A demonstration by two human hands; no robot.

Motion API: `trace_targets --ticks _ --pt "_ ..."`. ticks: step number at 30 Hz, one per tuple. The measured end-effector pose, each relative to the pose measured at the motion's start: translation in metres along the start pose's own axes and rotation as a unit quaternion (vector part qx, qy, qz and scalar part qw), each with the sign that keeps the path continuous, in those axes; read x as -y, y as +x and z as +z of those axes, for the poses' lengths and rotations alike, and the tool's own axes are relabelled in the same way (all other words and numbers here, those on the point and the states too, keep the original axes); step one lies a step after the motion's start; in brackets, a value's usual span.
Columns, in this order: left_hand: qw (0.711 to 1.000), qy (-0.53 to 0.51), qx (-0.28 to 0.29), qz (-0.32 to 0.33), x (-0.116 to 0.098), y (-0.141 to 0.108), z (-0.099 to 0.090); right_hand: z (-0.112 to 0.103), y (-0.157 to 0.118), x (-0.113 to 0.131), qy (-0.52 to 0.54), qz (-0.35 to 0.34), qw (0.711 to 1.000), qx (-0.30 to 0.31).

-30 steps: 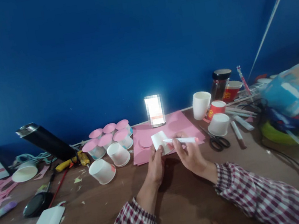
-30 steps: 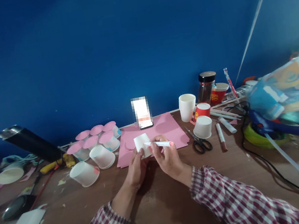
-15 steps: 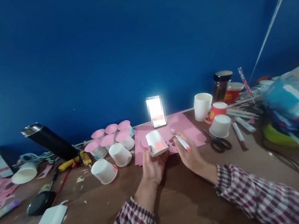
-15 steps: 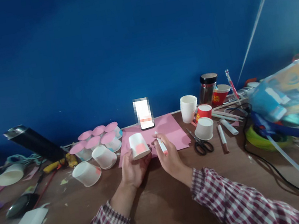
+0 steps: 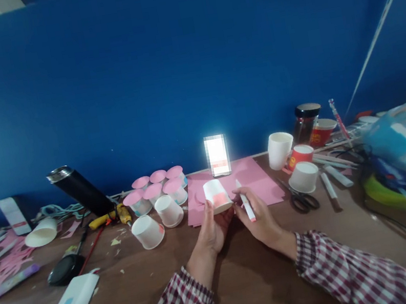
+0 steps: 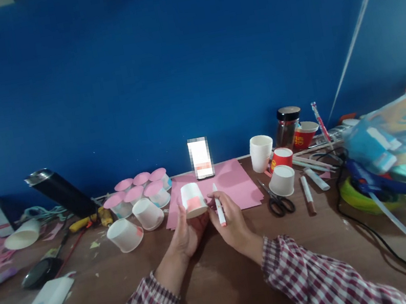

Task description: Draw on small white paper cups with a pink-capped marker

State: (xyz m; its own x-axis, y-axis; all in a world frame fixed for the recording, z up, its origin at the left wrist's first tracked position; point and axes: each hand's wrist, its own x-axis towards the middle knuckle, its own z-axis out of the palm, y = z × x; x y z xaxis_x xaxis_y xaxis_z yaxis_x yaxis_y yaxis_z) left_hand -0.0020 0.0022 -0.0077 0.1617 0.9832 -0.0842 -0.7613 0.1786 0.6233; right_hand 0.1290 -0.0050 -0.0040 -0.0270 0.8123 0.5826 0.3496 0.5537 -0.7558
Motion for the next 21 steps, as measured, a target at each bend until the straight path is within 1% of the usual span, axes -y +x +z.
trace_targets --ticks 4,10,13,17,19,21 --pt "1.0 0.022 0.003 -0.001 0.0002 0.0015 -0.0001 -0.0015 0.0001 0.0005 -0.001 -0.007 1.0 0.003" --pt "0.995 0.097 0.009 0.004 0.0034 0.0006 0.003 -0.0029 0.0011 -0.0068 -0.028 0.023 0.999 0.004" --pt "0.994 0.106 0.026 0.001 0.0057 -0.0004 0.0035 -0.0043 0.0016 -0.0091 -0.039 0.02 0.999 0.005" --pt "0.991 0.12 0.057 0.031 0.0072 -0.0037 0.0038 -0.0067 0.0023 -0.0074 -0.032 0.016 0.999 0.008" --pt "0.988 0.131 0.061 0.046 0.0077 -0.0052 0.0044 -0.0074 0.0026 -0.0059 -0.032 0.024 0.999 0.008" --pt "0.988 0.137 0.056 0.043 0.0082 -0.0055 0.0052 -0.0076 0.003 -0.005 -0.035 0.027 0.999 0.005"
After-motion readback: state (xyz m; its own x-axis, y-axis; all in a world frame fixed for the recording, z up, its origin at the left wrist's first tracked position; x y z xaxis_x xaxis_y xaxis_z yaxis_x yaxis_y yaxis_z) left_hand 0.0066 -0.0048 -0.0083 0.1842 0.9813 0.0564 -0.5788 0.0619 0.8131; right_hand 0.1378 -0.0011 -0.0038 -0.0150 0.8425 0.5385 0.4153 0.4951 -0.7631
